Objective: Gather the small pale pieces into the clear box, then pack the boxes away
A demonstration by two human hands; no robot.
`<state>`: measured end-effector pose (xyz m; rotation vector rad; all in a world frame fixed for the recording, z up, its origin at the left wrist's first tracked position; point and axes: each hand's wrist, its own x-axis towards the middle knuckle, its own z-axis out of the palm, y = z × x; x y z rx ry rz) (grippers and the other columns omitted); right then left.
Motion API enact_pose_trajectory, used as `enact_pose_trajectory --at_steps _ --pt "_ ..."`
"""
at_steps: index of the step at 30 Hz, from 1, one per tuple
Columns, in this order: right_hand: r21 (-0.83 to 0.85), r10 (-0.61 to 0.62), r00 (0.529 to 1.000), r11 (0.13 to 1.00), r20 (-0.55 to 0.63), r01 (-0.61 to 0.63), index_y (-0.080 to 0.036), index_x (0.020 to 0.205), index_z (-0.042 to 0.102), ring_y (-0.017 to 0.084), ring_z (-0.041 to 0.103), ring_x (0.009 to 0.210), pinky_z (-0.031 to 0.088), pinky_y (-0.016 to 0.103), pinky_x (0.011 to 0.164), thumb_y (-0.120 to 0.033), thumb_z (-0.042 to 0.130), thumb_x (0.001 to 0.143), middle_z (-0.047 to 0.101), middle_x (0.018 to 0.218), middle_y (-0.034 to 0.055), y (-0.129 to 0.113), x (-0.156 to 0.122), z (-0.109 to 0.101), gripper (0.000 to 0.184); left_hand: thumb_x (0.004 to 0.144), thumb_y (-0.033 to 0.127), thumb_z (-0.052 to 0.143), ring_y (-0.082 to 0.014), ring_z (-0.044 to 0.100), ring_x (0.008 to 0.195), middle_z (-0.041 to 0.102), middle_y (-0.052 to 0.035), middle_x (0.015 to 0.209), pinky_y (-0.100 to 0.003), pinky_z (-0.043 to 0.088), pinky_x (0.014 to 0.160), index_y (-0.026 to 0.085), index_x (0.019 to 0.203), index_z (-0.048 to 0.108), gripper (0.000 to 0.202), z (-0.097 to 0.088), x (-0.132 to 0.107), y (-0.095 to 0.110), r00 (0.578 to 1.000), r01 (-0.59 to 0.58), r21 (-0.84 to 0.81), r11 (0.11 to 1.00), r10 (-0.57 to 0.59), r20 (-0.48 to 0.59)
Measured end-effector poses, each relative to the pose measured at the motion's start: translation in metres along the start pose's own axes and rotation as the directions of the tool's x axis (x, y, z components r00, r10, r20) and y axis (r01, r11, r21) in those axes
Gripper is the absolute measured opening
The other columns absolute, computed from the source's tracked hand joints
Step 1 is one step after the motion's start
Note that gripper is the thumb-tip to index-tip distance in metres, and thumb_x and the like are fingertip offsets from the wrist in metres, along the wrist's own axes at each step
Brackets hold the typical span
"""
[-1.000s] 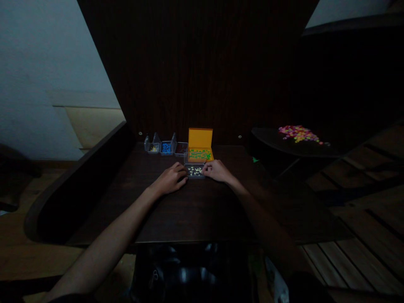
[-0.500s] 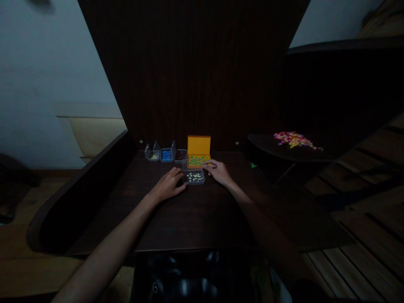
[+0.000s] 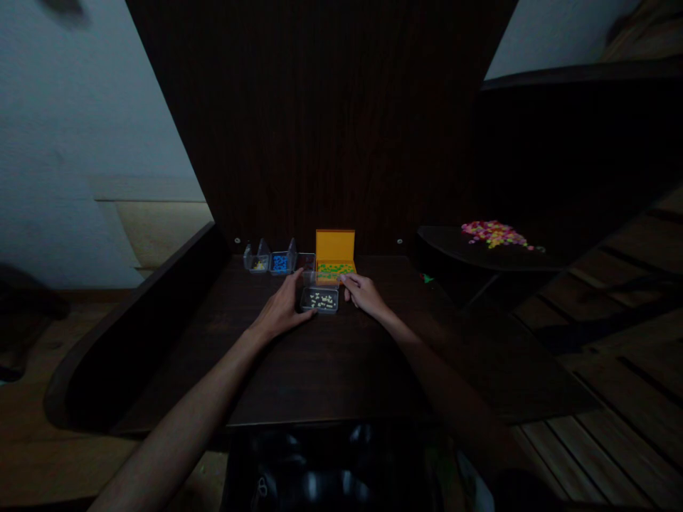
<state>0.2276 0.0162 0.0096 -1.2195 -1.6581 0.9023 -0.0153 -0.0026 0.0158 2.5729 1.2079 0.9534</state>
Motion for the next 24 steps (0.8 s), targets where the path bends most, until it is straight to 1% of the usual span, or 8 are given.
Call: enact_pose_trajectory --at_steps 2,4,8,10,12,14,19,24 --pt "0.010 0.010 1.000 1.000 0.006 -0.010 -0.016 0.093 0.061 0.008 0.039 0.037 0.030 0.019 0.040 -0.062 0.041 0.089 0.051 0.051 -0.0052 -0.0002 -0.0006 0.0009 0.050 0.078 0.036 0.073 -0.0303 0.042 0.135 0.034 -0.0185 0.150 -0.044 0.043 0.108 0.020 0.151 0.008 0.099 -0.0001 -0.0004 -0.0003 1.000 -0.010 0.003 1.000 0.010 -0.011" --pt "0.021 0.019 1.000 1.000 0.013 -0.019 -0.016 0.095 0.060 0.007 0.037 0.035 0.028 0.020 0.038 -0.062 0.039 0.090 0.051 0.050 -0.0058 -0.0004 -0.0011 0.0020 0.051 0.078 0.036 0.073 -0.0303 0.043 0.134 0.036 -0.0175 0.148 -0.044 0.043 0.107 0.021 0.152 0.008 0.100 -0.0008 -0.0002 0.0004 1.000 -0.012 0.005 1.000 0.012 -0.010" --pt "0.038 0.021 1.000 0.999 0.021 -0.022 -0.017 0.091 0.058 0.007 0.036 0.033 0.025 0.020 0.036 -0.060 0.038 0.090 0.050 0.048 -0.0066 -0.0009 -0.0024 0.0040 0.048 0.079 0.038 0.072 -0.0290 0.050 0.126 0.047 -0.0136 0.135 -0.043 0.047 0.103 0.021 0.150 0.019 0.090 -0.0028 0.0015 0.0026 1.000 0.006 0.034 0.999 -0.007 0.013" --pt "0.031 0.010 1.000 0.999 0.025 -0.011 -0.018 0.086 0.057 0.007 0.037 0.035 0.027 0.020 0.038 -0.057 0.041 0.090 0.049 0.048 -0.0067 -0.0018 -0.0035 0.0047 0.043 0.079 0.039 0.071 -0.0282 0.051 0.121 0.050 -0.0114 0.129 -0.042 0.047 0.101 0.021 0.143 0.032 0.077 -0.0035 0.0025 0.0031 1.000 0.007 0.065 0.998 -0.008 0.024" --pt "0.006 -0.011 0.999 1.000 0.030 0.011 -0.018 0.080 0.056 0.008 0.041 0.039 0.031 0.019 0.042 -0.053 0.045 0.089 0.049 0.047 -0.0065 -0.0030 -0.0045 0.0051 0.038 0.079 0.040 0.071 -0.0276 0.053 0.115 0.053 -0.0099 0.121 -0.042 0.049 0.097 0.020 0.130 0.044 0.061 -0.0040 0.0032 0.0031 0.999 -0.003 0.092 0.996 0.000 0.037" --pt "-0.020 -0.033 0.998 0.999 0.044 0.034 -0.018 0.076 0.055 0.009 0.046 0.044 0.035 0.020 0.048 -0.048 0.050 0.087 0.050 0.048 -0.0058 -0.0041 -0.0051 0.0050 0.032 0.080 0.042 0.070 -0.0268 0.054 0.109 0.055 -0.0088 0.113 -0.041 0.050 0.093 0.019 0.117 0.051 0.047 -0.0042 0.0033 0.0026 0.999 -0.019 0.114 0.993 0.014 0.044" --pt "-0.057 -0.016 0.996 0.998 0.090 0.021 -0.017 0.079 0.058 0.009 0.050 0.048 0.037 0.020 0.051 -0.037 0.059 0.082 0.053 0.052 -0.0055 -0.0024 -0.0051 0.0039 0.020 0.083 0.046 0.066 -0.0246 0.054 0.100 0.055 -0.0069 0.103 -0.038 0.051 0.086 0.020 0.101 0.054 0.034 -0.0037 0.0028 0.0021 0.998 -0.060 0.186 0.981 0.054 0.037" --pt "-0.068 -0.045 0.993 0.996 0.106 0.053 -0.017 0.082 0.061 0.009 0.048 0.051 0.034 0.020 0.050 -0.035 0.065 0.077 0.052 0.056 -0.0056 0.0049 -0.0038 0.0036 0.020 0.085 0.046 0.061 -0.0247 0.055 0.102 0.057 -0.0083 0.109 -0.039 0.052 0.089 0.019 0.098 0.056 0.031 -0.0024 0.0031 0.0009 0.994 -0.097 0.167 0.981 0.085 0.073"
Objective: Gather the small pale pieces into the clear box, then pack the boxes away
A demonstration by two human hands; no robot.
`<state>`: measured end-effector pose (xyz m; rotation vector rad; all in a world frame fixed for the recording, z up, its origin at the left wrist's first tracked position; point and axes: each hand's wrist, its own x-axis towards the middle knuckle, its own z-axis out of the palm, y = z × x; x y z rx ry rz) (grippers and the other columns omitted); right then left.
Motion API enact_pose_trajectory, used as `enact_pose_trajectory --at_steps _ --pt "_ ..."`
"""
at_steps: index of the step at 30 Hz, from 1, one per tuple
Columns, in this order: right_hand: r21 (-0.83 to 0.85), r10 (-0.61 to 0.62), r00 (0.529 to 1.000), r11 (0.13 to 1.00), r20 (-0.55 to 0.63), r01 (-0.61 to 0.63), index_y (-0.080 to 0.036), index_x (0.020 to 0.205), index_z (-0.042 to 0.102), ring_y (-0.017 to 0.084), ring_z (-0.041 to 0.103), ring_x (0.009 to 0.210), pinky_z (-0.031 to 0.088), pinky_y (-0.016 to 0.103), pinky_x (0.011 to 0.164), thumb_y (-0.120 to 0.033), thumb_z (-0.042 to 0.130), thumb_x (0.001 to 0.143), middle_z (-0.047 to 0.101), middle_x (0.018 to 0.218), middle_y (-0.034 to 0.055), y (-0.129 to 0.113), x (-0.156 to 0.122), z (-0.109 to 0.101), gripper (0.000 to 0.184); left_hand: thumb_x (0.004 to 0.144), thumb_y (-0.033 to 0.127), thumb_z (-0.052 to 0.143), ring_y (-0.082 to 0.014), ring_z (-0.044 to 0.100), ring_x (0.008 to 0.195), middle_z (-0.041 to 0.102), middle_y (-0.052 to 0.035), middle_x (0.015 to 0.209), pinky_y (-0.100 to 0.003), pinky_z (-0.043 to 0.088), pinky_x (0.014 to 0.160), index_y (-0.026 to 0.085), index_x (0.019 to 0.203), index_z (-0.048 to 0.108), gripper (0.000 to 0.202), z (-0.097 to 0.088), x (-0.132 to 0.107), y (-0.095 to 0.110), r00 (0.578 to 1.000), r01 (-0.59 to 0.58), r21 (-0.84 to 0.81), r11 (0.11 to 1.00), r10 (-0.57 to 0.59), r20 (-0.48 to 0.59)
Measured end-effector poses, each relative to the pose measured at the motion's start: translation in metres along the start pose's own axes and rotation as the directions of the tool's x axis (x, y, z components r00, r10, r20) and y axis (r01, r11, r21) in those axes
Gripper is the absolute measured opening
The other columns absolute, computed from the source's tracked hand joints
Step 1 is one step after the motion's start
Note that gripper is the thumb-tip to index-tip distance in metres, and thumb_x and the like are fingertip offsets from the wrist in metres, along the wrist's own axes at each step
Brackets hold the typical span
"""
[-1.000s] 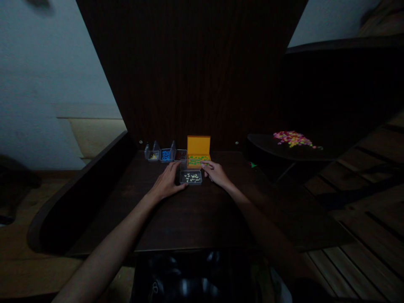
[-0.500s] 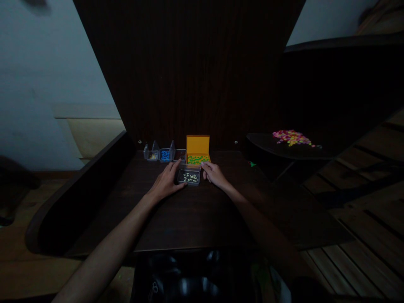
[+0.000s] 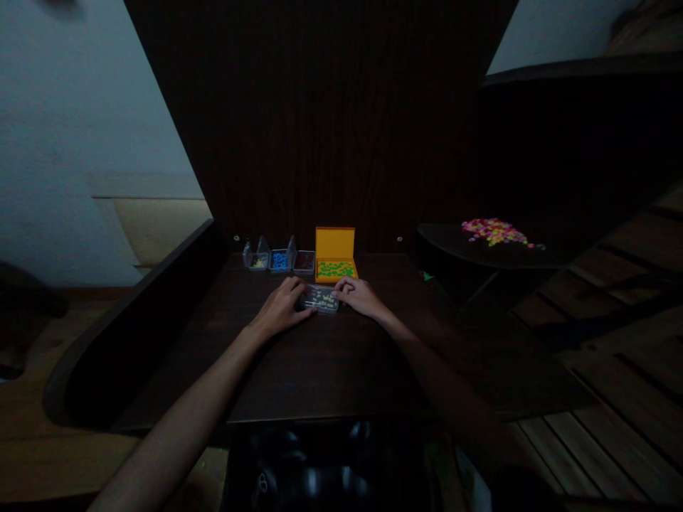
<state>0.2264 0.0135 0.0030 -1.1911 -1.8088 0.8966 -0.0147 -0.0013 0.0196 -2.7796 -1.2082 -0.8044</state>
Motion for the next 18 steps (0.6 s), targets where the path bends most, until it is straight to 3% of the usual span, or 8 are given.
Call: enact_pose_trajectory --at_steps 6,10,18 --pt "-0.018 -0.016 1.000 1.000 -0.013 0.016 -0.016 0.093 0.064 0.008 0.041 0.052 0.032 0.021 0.051 -0.033 0.067 0.074 0.051 0.063 -0.0058 0.0023 0.0008 0.0009 0.026 0.090 0.041 0.057 -0.0256 0.055 0.121 0.058 -0.0128 0.129 -0.041 0.047 0.103 0.016 0.116 0.058 0.036 0.0025 -0.0009 -0.0010 0.997 -0.047 -0.123 0.991 0.053 0.048" --pt "-0.061 -0.032 0.999 0.998 -0.001 0.032 -0.015 0.094 0.067 0.007 0.039 0.053 0.031 0.021 0.051 -0.031 0.066 0.075 0.050 0.064 -0.0056 0.0000 0.0005 0.0004 0.025 0.095 0.038 0.048 -0.0253 0.051 0.128 0.056 -0.0107 0.137 -0.044 0.044 0.107 0.019 0.127 0.059 0.038 0.0028 -0.0015 0.0005 0.988 -0.099 -0.109 0.989 0.111 0.110" --pt "-0.058 -0.029 0.999 0.998 0.021 0.030 -0.015 0.097 0.066 0.007 0.038 0.053 0.029 0.021 0.050 -0.039 0.069 0.075 0.049 0.064 -0.0059 -0.0018 -0.0024 0.0011 0.033 0.096 0.036 0.048 -0.0268 0.051 0.127 0.055 -0.0120 0.138 -0.047 0.044 0.106 0.019 0.129 0.061 0.039 0.0045 -0.0014 -0.0020 0.984 -0.129 -0.071 0.989 0.137 0.114"
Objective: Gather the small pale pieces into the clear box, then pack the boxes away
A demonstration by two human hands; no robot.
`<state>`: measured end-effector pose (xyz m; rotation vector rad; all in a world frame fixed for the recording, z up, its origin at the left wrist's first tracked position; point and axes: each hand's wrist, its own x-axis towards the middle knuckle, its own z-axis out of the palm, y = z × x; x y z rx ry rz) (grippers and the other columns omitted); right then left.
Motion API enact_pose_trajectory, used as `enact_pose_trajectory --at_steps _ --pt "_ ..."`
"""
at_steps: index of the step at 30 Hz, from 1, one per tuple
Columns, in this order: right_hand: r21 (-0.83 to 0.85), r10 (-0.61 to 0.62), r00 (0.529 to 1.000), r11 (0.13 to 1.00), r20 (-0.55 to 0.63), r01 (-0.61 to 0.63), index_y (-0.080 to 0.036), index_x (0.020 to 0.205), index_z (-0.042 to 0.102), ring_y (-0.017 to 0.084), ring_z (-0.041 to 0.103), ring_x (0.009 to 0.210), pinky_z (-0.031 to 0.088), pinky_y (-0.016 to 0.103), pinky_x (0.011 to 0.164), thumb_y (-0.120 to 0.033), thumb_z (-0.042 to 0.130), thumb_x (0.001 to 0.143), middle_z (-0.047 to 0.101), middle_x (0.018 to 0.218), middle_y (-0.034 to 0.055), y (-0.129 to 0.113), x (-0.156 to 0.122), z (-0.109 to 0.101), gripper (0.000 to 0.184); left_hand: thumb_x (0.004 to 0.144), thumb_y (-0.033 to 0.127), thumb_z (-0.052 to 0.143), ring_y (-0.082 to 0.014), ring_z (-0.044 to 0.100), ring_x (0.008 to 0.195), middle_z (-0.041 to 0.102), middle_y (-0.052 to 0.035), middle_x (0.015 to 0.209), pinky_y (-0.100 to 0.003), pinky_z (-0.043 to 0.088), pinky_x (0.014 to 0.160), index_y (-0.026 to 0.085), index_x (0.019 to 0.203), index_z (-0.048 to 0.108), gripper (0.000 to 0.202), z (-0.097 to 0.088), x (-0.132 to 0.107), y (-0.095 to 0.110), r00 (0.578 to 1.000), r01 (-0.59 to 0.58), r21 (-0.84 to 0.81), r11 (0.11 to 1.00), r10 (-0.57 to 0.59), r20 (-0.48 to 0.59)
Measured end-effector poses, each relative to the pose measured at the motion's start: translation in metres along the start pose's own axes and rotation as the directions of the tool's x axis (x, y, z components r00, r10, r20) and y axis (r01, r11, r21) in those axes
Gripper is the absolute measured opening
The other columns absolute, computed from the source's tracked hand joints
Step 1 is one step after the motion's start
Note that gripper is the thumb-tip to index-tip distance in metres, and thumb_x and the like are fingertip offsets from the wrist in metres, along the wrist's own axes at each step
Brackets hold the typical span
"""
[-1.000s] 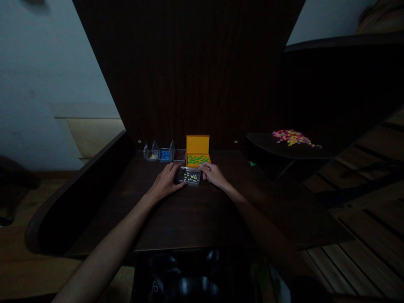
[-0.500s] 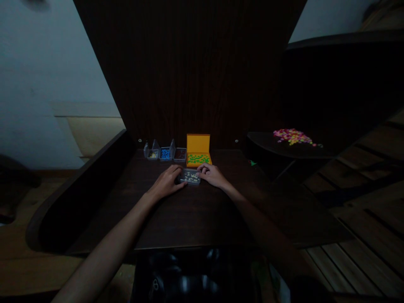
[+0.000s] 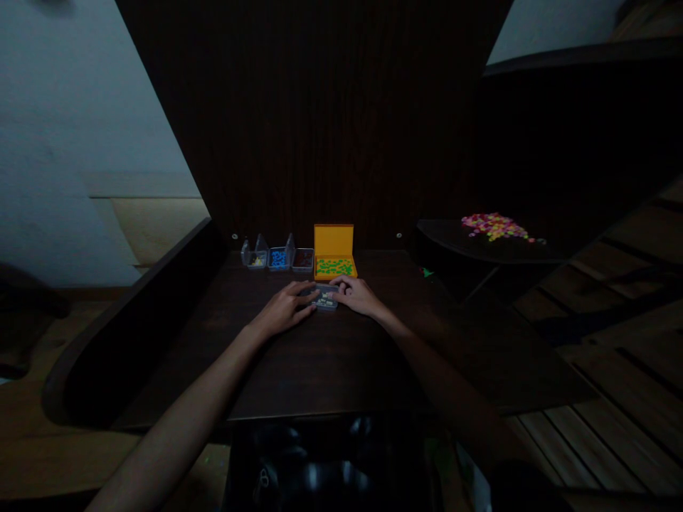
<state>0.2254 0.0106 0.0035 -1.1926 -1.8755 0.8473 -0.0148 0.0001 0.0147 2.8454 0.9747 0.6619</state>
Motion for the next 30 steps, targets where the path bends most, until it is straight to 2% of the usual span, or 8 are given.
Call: enact_pose_trajectory --at_steps 4,12,21,24,27,30 --pt "0.004 0.008 1.000 1.000 -0.006 -0.008 -0.015 0.098 0.066 0.007 0.038 0.053 0.029 0.021 0.050 -0.044 0.073 0.071 0.049 0.063 -0.0063 -0.0013 -0.0013 0.0009 0.040 0.097 0.037 0.047 -0.0263 0.052 0.125 0.054 -0.0115 0.138 -0.046 0.045 0.105 0.020 0.128 0.062 0.038 0.0008 -0.0003 -0.0005 1.000 -0.002 0.012 1.000 0.002 0.007" --pt "0.070 0.065 0.998 0.995 0.021 -0.066 -0.014 0.100 0.067 0.007 0.038 0.053 0.030 0.021 0.051 -0.041 0.074 0.069 0.049 0.065 -0.0060 0.0018 0.0001 0.0012 0.043 0.098 0.039 0.045 -0.0263 0.053 0.122 0.053 -0.0109 0.140 -0.045 0.047 0.102 0.020 0.129 0.061 0.040 -0.0008 0.0002 0.0028 0.999 -0.026 0.090 0.996 0.024 0.026" --pt "0.063 0.056 0.998 0.996 0.015 -0.057 -0.013 0.102 0.068 0.007 0.039 0.054 0.031 0.021 0.051 -0.041 0.074 0.068 0.050 0.066 -0.0055 0.0036 -0.0005 0.0021 0.044 0.099 0.036 0.041 -0.0275 0.055 0.123 0.054 -0.0135 0.139 -0.048 0.045 0.104 0.018 0.129 0.061 0.040 0.0001 0.0001 0.0056 0.998 -0.057 0.177 0.983 0.053 0.024" --pt "0.069 0.051 0.998 0.996 0.023 -0.052 -0.013 0.104 0.067 0.007 0.039 0.054 0.031 0.021 0.051 -0.042 0.074 0.069 0.050 0.065 -0.0055 0.0041 -0.0008 0.0021 0.046 0.098 0.035 0.045 -0.0270 0.055 0.123 0.057 -0.0121 0.137 -0.046 0.048 0.101 0.019 0.126 0.062 0.037 0.0005 0.0007 0.0050 0.998 -0.068 0.168 0.983 0.069 0.000" --pt "0.067 0.047 0.998 0.997 0.030 -0.049 -0.013 0.104 0.067 0.008 0.041 0.055 0.033 0.021 0.052 -0.045 0.073 0.069 0.050 0.065 -0.0049 0.0033 0.0002 0.0002 0.048 0.096 0.036 0.049 -0.0282 0.049 0.130 0.058 -0.0120 0.135 -0.046 0.047 0.103 0.017 0.124 0.063 0.036 0.0007 0.0014 0.0044 0.995 -0.090 0.134 0.987 0.095 -0.029" --pt "0.061 0.042 0.999 0.997 -0.033 -0.040 -0.014 0.104 0.067 0.011 0.045 0.060 0.036 0.023 0.056 -0.050 0.067 0.075 0.053 0.067 -0.0028 0.0026 0.0036 -0.0062 0.046 0.094 0.042 0.053 -0.0274 0.046 0.133 0.060 -0.0119 0.133 -0.047 0.045 0.107 0.016 0.117 0.067 0.037 -0.0011 0.0018 0.0056 0.994 -0.072 0.081 0.994 0.078 -0.072"
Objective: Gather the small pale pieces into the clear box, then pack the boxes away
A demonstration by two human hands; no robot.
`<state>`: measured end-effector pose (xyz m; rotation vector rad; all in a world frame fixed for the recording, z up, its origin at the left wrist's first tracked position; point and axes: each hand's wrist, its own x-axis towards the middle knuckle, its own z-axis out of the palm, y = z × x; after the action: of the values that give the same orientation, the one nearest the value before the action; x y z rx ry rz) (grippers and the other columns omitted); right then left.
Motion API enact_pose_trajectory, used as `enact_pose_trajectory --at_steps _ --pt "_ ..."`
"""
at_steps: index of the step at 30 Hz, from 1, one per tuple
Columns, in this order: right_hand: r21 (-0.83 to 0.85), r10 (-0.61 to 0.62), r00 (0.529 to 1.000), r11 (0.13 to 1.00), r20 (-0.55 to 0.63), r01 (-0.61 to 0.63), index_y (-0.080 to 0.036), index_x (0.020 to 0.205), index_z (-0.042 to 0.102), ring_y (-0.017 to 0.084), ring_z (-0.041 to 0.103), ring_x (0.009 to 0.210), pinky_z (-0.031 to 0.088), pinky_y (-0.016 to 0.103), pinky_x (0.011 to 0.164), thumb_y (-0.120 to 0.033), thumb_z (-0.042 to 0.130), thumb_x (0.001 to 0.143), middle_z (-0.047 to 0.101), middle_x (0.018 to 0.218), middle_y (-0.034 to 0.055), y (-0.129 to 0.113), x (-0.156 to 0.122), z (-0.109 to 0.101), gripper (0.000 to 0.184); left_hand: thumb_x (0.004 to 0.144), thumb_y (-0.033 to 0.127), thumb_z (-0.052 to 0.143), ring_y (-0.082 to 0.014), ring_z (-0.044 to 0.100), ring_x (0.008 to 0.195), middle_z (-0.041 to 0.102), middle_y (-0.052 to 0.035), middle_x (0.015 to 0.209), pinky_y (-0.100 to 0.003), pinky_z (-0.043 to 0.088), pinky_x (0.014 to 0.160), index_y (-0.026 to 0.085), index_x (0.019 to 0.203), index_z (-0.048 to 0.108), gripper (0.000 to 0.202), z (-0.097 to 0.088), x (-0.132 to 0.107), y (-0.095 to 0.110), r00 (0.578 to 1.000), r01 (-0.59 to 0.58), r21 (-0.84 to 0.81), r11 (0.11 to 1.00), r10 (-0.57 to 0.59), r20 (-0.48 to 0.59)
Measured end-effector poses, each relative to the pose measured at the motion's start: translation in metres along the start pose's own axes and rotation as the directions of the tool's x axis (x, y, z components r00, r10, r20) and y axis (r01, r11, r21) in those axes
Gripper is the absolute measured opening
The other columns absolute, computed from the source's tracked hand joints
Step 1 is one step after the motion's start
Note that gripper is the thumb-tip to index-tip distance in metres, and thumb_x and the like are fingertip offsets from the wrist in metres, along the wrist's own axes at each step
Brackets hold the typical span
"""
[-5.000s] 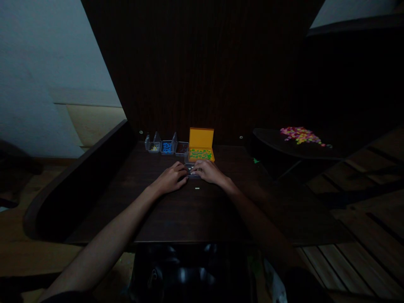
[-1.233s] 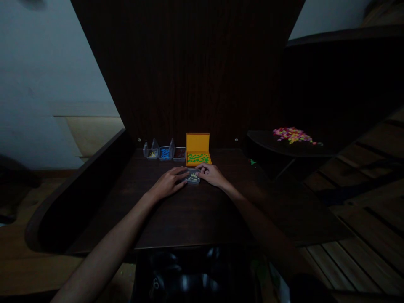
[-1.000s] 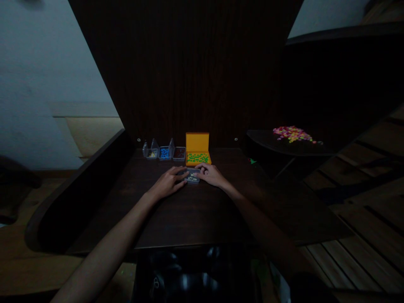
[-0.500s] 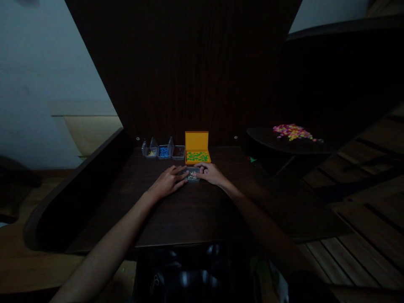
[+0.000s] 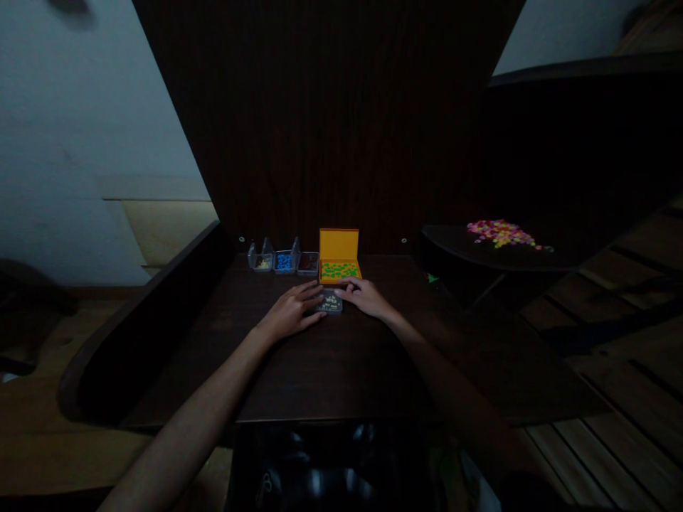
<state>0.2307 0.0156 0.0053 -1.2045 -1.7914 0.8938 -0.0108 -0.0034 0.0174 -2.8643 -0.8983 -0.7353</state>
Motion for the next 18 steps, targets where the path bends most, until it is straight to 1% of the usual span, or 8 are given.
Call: enact_pose_trajectory --at_steps 2,4,7,8,10,13,15,18 --pt "0.004 -0.010 0.997 1.000 -0.073 0.010 -0.015 0.102 0.067 0.012 0.047 0.062 0.038 0.024 0.058 -0.050 0.062 0.079 0.054 0.069 -0.0014 0.000 0.004 -0.007 0.042 0.094 0.044 0.053 -0.0267 0.048 0.132 0.060 -0.0122 0.133 -0.046 0.045 0.107 0.016 0.109 0.070 0.035 -0.003 0.001 0.002 0.999 0.030 -0.028 0.999 -0.031 -0.032" --pt "-0.010 -0.023 0.991 1.000 -0.134 0.022 -0.015 0.101 0.067 0.012 0.047 0.063 0.039 0.024 0.058 -0.046 0.060 0.080 0.053 0.070 -0.0010 0.002 0.008 -0.015 0.037 0.094 0.042 0.053 -0.0268 0.049 0.130 0.061 -0.0119 0.131 -0.046 0.045 0.107 0.016 0.097 0.073 0.033 -0.008 0.001 0.003 0.996 0.053 -0.045 0.998 -0.056 -0.067" --pt "-0.145 -0.099 0.971 0.987 -0.219 0.068 -0.016 0.099 0.067 0.012 0.047 0.063 0.041 0.025 0.060 -0.033 0.061 0.078 0.055 0.075 0.0003 0.004 0.017 -0.027 0.028 0.095 0.039 0.052 -0.0269 0.052 0.124 0.064 -0.0114 0.124 -0.047 0.046 0.105 0.018 0.088 0.073 0.031 -0.013 0.002 0.003 0.992 0.081 -0.045 0.996 -0.085 -0.089" --pt "-0.207 -0.136 0.961 0.975 -0.241 0.087 -0.017 0.097 0.068 0.013 0.048 0.064 0.042 0.026 0.062 -0.029 0.060 0.077 0.056 0.079 0.0013 0.004 0.021 -0.030 0.025 0.095 0.039 0.052 -0.0267 0.052 0.123 0.064 -0.0114 0.123 -0.046 0.046 0.105 0.018 0.091 0.073 0.030 -0.013 0.002 0.003 0.992 0.089 -0.037 0.995 -0.092 -0.083" --pt "-0.324 -0.210 0.939 0.939 -0.273 0.117 -0.016 0.095 0.068 0.013 0.050 0.066 0.045 0.028 0.066 -0.024 0.059 0.076 0.057 0.086 0.0035 0.001 0.031 -0.036 0.022 0.095 0.040 0.051 -0.0269 0.051 0.123 0.061 -0.0118 0.126 -0.046 0.045 0.105 0.017 0.108 0.069 0.032 -0.012 0.001 0.001 0.993 0.102 -0.019 0.995 -0.103 -0.057" --pt "-0.455 -0.294 0.909 0.880 -0.296 0.136 -0.015 0.097 0.068 0.015 0.054 0.073 0.047 0.031 0.074 -0.020 0.056 0.078 0.057 0.094 0.0063 -0.007 0.050 -0.043 0.023 0.095 0.044 0.050 -0.0281 0.047 0.127 0.056 -0.0128 0.134 -0.047 0.042 0.106 0.016 0.132 0.054 0.046 -0.007 -0.001 -0.001 0.991 0.132 -0.027 0.991 -0.132 -0.002" --pt "-0.535 -0.331 0.892 0.836 -0.309 0.125 -0.016 0.101 0.067 0.019 0.056 0.083 0.048 0.034 0.080 -0.019 0.055 0.079 0.057 0.099 0.0082 -0.013 0.064 -0.046 0.025 0.096 0.045 0.048 -0.0276 0.047 0.127 0.055 -0.0131 0.135 -0.046 0.041 0.107 0.016 0.139 0.047 0.052 -0.005 -0.001 -0.001 0.989 0.144 -0.055 0.988 -0.142 0.030" --pt "-0.647 -0.361 0.883 0.757 -0.301 0.089 -0.018 0.105 0.067 0.025 0.052 0.099 0.048 0.038 0.085 -0.020 0.055 0.080 0.058 0.106 0.0104 -0.018 0.084 -0.046 0.028 0.096 0.048 0.048 -0.0275 0.048 0.126 0.054 -0.0139 0.135 -0.045 0.040 0.106 0.017 0.143 0.041 0.057 -0.002 -0.002 0.001 0.988 0.148 -0.096 0.984 -0.143 0.057"
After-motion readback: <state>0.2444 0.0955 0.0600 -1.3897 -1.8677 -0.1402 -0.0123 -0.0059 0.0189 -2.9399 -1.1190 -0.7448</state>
